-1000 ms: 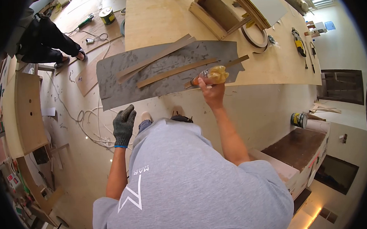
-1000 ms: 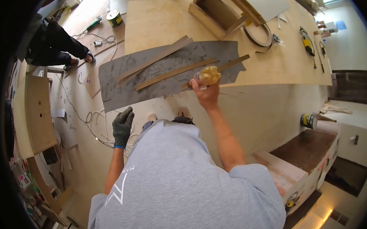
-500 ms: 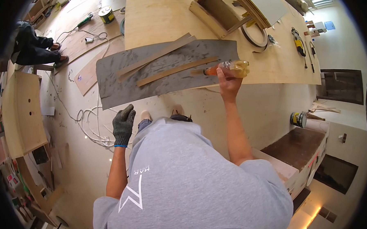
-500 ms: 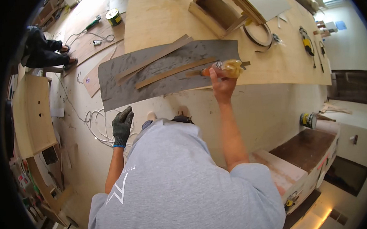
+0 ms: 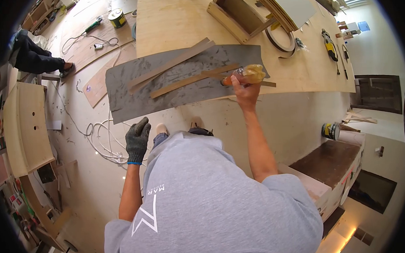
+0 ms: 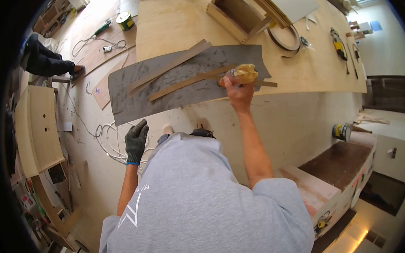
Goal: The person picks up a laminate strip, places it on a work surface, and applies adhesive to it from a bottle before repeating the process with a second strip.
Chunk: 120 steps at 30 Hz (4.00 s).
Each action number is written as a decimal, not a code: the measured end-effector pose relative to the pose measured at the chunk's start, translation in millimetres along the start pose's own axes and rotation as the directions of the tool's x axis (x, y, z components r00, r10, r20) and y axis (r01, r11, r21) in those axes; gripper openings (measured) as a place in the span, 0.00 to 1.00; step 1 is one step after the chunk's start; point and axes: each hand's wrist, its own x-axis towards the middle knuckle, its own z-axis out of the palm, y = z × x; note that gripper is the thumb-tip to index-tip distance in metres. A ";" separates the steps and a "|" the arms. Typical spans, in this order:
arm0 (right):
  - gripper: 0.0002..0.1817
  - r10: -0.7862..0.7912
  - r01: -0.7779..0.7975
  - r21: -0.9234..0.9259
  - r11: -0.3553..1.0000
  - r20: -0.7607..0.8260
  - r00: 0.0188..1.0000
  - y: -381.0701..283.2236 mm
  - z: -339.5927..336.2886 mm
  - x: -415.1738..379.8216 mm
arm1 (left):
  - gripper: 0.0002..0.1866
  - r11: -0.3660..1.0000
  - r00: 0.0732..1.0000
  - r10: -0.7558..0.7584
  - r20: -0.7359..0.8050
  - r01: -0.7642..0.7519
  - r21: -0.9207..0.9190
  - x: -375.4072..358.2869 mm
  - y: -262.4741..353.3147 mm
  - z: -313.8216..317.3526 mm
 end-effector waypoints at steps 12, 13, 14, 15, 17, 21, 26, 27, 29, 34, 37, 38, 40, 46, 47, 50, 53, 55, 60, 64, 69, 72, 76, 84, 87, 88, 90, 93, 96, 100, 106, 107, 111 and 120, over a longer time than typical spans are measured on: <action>0.22 0.144 -0.155 0.244 0.957 0.063 0.988 -1.3 -30.3 13.8 | 0.15 0.975 0.974 0.222 0.044 -0.221 -0.012 42.3 54.9 19.2; 0.24 0.172 -0.189 0.259 0.947 0.085 0.981 -2.8 -31.7 8.1 | 0.15 0.964 0.963 0.266 0.035 -0.265 -0.030 51.0 66.1 26.1; 0.25 0.202 -0.223 0.275 0.935 0.102 0.974 -4.1 -33.8 2.0 | 0.15 0.955 0.954 0.297 0.042 -0.296 -0.027 59.4 71.1 32.3; 0.25 0.250 -0.275 0.291 0.916 0.120 0.961 -1.4 -37.4 -3.4 | 0.15 0.944 0.942 0.331 0.054 -0.330 -0.025 68.5 75.4 39.4; 0.23 0.285 -0.305 0.327 0.895 0.109 0.952 6.1 -44.5 -8.9 | 0.14 0.911 0.909 0.413 0.066 -0.413 -0.007 83.5 94.4 52.2; 0.18 0.251 -0.229 0.307 0.924 -0.033 0.967 20.0 -44.4 -15.5 | 0.20 0.928 0.895 0.361 0.263 -0.372 -0.007 93.5 102.5 78.3; 0.17 0.293 -0.277 0.385 0.880 0.018 0.956 4.5 -35.9 -16.7 | 0.29 0.929 0.866 0.216 0.451 -0.324 0.177 91.5 117.0 99.8; 0.17 0.297 -0.299 0.398 0.867 0.069 0.952 3.4 -36.6 -17.2 | 0.30 0.936 0.865 0.213 0.454 -0.314 0.160 93.7 110.3 106.6; 0.17 0.281 -0.294 0.411 0.863 0.093 0.955 -4.9 -37.5 -16.1 | 0.30 0.927 0.865 0.197 0.462 -0.317 0.200 94.8 113.0 111.2; 0.20 0.196 -0.175 0.378 0.909 -0.015 0.981 -4.8 -38.6 -4.5 | 0.27 0.921 0.877 0.225 0.425 -0.334 0.202 96.0 102.4 115.2; 0.24 0.187 -0.150 0.312 0.938 -0.091 0.978 -1.8 -58.4 6.2 | 0.25 0.966 0.916 0.176 0.360 -0.231 0.116 96.3 81.7 101.8; 0.26 0.177 -0.138 0.283 0.949 -0.116 0.977 3.2 -62.0 9.8 | 0.25 0.968 0.918 0.176 0.355 -0.228 0.108 95.2 75.7 97.3; 0.29 0.175 -0.141 0.220 0.965 -0.143 0.974 10.8 -64.0 10.7 | 0.25 0.972 0.928 0.171 0.330 -0.214 0.097 92.0 72.9 90.4; 0.32 0.205 -0.195 0.090 0.977 -0.116 0.972 17.8 -31.0 -4.7 | 0.25 0.966 0.881 0.208 0.424 -0.254 0.054 88.9 93.5 103.9; 0.32 0.212 -0.201 0.116 0.973 -0.089 0.973 15.5 -26.2 -7.2 | 0.25 0.962 0.883 0.211 0.420 -0.263 0.069 88.6 96.4 105.4; 0.30 0.134 -0.135 0.107 0.985 0.016 0.991 23.0 -10.3 -17.9 | 0.25 0.958 0.889 0.219 0.403 -0.274 0.085 86.0 86.6 102.4; 0.29 0.092 -0.100 0.094 0.991 0.087 0.992 2.7 2.6 -23.6 | 0.24 0.964 0.900 0.195 0.391 -0.248 0.090 81.4 76.3 91.1; 0.28 0.076 -0.088 0.105 0.991 0.111 0.991 -11.5 9.9 -30.0 | 0.24 0.981 0.915 0.146 0.376 -0.182 0.062 75.1 71.0 80.6; 0.28 -0.004 -0.006 0.060 0.998 0.168 0.986 -17.5 24.6 -43.7 | 0.23 0.990 0.960 0.130 0.248 -0.138 0.016 53.8 57.4 57.7; 0.31 -0.137 0.145 -0.038 0.989 0.155 0.978 -23.7 37.0 -52.0 | 0.23 0.997 0.977 0.070 0.202 -0.072 0.004 43.5 44.9 44.7; 0.32 -0.186 0.192 -0.019 0.981 0.169 0.968 -29.2 50.8 -62.0 | 0.23 0.999 0.983 -0.030 0.180 0.038 -0.038 37.6 41.8 30.7; 0.28 -0.057 0.017 0.143 0.990 0.280 0.958 -28.3 59.0 -68.6 | 0.22 0.993 0.975 -0.112 0.190 0.104 0.052 36.0 41.1 22.8; 0.15 0.089 -0.159 0.429 0.889 0.179 0.980 -55.7 56.7 -47.2 | 0.22 0.994 0.987 -0.078 0.138 0.087 -0.060 32.2 27.8 23.5; 0.09 0.082 -0.055 0.481 0.875 -0.036 0.996 -61.7 -18.7 22.7 | 0.22 0.985 0.978 -0.134 0.159 0.149 -0.086 31.8 18.0 21.6; 0.11 0.026 -0.018 0.316 0.949 -0.019 0.999 -31.1 -29.2 13.8 | 0.23 0.987 0.975 -0.134 0.175 0.148 -0.068 32.3 17.4 21.4; 0.11 0.034 -0.032 0.265 0.964 -0.005 0.999 -21.8 -30.4 9.4 | 0.23 0.988 0.975 -0.129 0.182 0.143 -0.065 33.2 16.1 22.0; 0.12 0.043 -0.045 0.141 0.989 0.021 0.999 -6.9 -23.3 -3.9 | 0.23 0.989 0.973 -0.123 0.194 0.137 -0.056 34.3 13.5 24.4; 0.14 0.072 -0.074 0.082 0.994 0.025 0.997 -11.1 -3.7 -19.8 | 0.22 0.995 0.978 -0.085 0.192 0.093 -0.036 36.2 15.4 24.5; 0.21 0.074 -0.082 0.122 0.989 0.067 0.995 -5.1 9.3 -27.3 | 0.22 0.992 0.972 -0.121 0.201 0.123 0.001 37.3 22.3 20.5; 0.26 0.011 -0.018 0.029 0.999 0.206 0.978 -5.7 13.4 -35.5 | 0.21 0.989 0.979 -0.121 0.166 0.134 -0.067 34.6 18.5 18.8; 0.29 -0.104 0.113 -0.033 0.993 0.205 0.973 -15.3 30.6 -50.7 | 0.21 0.983 0.980 -0.157 0.122 0.167 -0.081 25.8 9.8 14.2; 0.30 -0.111 0.120 -0.034 0.992 0.204 0.973 -18.4 33.9 -52.5 | 0.21 0.984 0.982 -0.151 0.110 0.160 -0.082 24.5 5.2 15.1; 0.30 -0.211 0.215 0.002 0.977 0.198 0.957 -36.6 45.8 -57.5 | 0.21 0.986 0.987 -0.138 0.081 0.145 -0.086 22.8 1.0 16.1; 0.10 0.113 -0.191 0.442 0.877 0.196 0.974 -52.5 49.0 -49.9 | 0.21 0.986 0.985 -0.145 0.096 0.152 -0.069 27.8 3.5 13.5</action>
